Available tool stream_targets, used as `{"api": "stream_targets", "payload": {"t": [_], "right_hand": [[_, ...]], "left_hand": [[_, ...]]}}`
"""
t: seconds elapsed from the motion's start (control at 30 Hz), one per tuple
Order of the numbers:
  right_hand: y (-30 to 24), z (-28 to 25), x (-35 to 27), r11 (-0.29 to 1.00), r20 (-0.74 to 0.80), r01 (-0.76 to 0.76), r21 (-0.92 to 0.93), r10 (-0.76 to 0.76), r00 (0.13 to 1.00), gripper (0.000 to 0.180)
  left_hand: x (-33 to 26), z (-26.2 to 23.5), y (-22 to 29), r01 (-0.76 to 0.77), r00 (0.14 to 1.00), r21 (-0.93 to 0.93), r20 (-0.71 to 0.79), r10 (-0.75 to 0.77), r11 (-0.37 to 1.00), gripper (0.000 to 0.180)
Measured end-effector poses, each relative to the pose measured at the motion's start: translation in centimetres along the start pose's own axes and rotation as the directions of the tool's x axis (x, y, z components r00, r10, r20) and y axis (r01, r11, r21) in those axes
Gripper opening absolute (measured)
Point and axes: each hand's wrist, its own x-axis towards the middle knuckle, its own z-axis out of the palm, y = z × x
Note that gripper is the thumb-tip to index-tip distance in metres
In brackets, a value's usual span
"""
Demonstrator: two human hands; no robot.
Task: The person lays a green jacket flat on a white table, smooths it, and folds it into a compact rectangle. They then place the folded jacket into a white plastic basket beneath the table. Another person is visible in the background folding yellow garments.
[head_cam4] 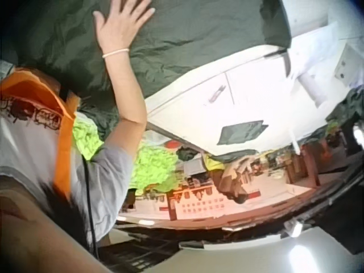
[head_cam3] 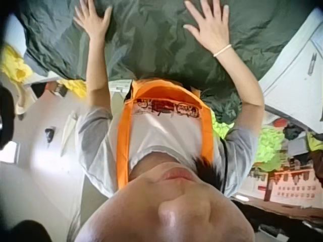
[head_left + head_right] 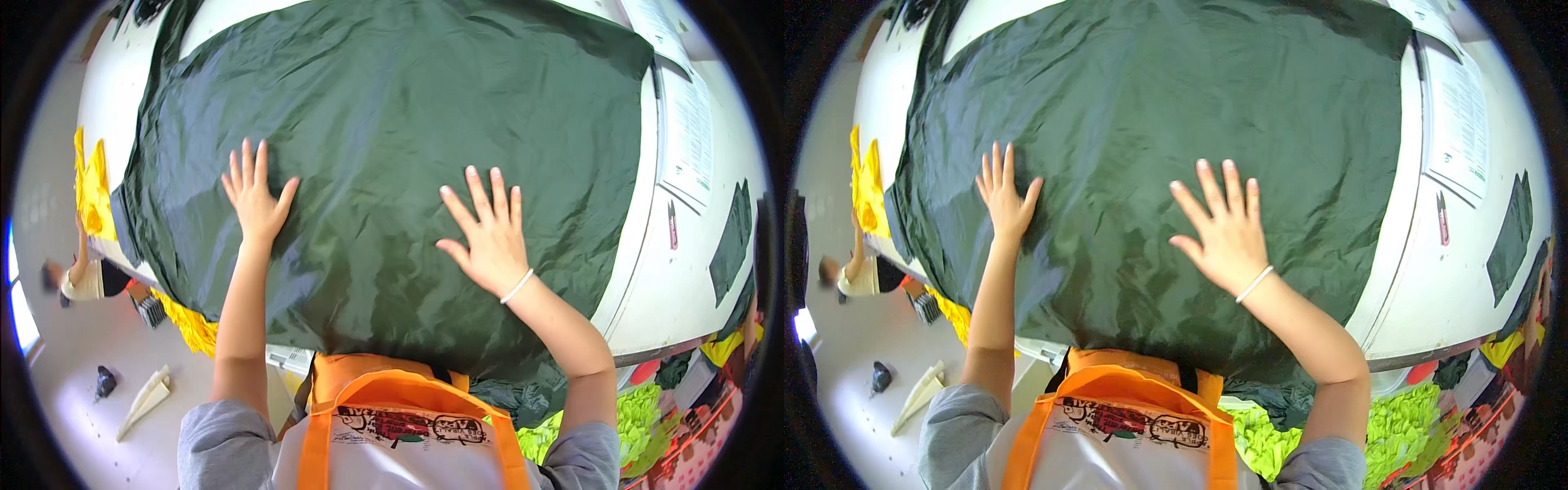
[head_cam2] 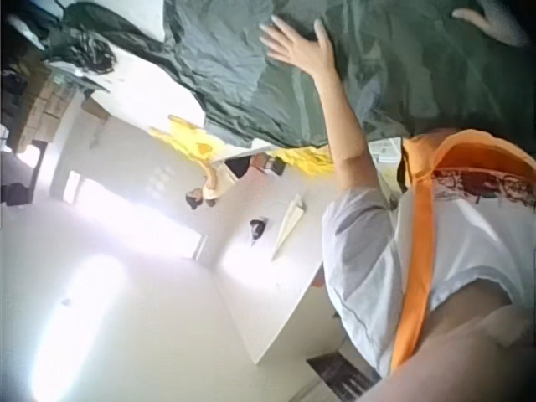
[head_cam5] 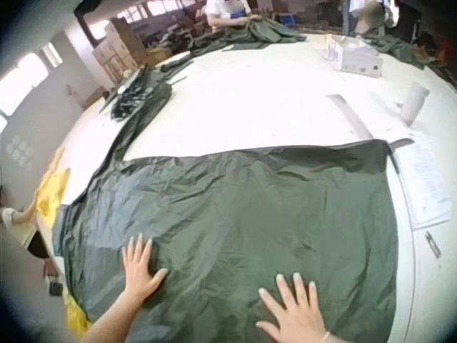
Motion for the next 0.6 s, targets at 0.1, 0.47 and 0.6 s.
{"api": "stream_targets", "payload": {"t": [0.1,0.47,0.6], "right_hand": [[1.1,0.7,0.1,0.999,-0.078,0.025,-0.045,-0.028,0.997,0.069],[-4.5,5.0,-10.0,0.966,-0.084,-0.172,-0.192,0.158,0.984,0.073],[3.8,2.4,-14.2,0.723,-0.296,-0.641,-0.257,0.572,0.765,0.066]], "left_hand": [[-6.7,-0.3,-5.5,0.178,0.978,0.066,0.095,-0.183,0.982,0.082],[-6.6,3.4,-7.5,0.280,0.958,-0.008,0.060,-0.280,0.960,0.085],[-6.4,2.4,-10.1,0.168,0.986,-0.375,0.078,-0.150,0.911,0.079]]}}
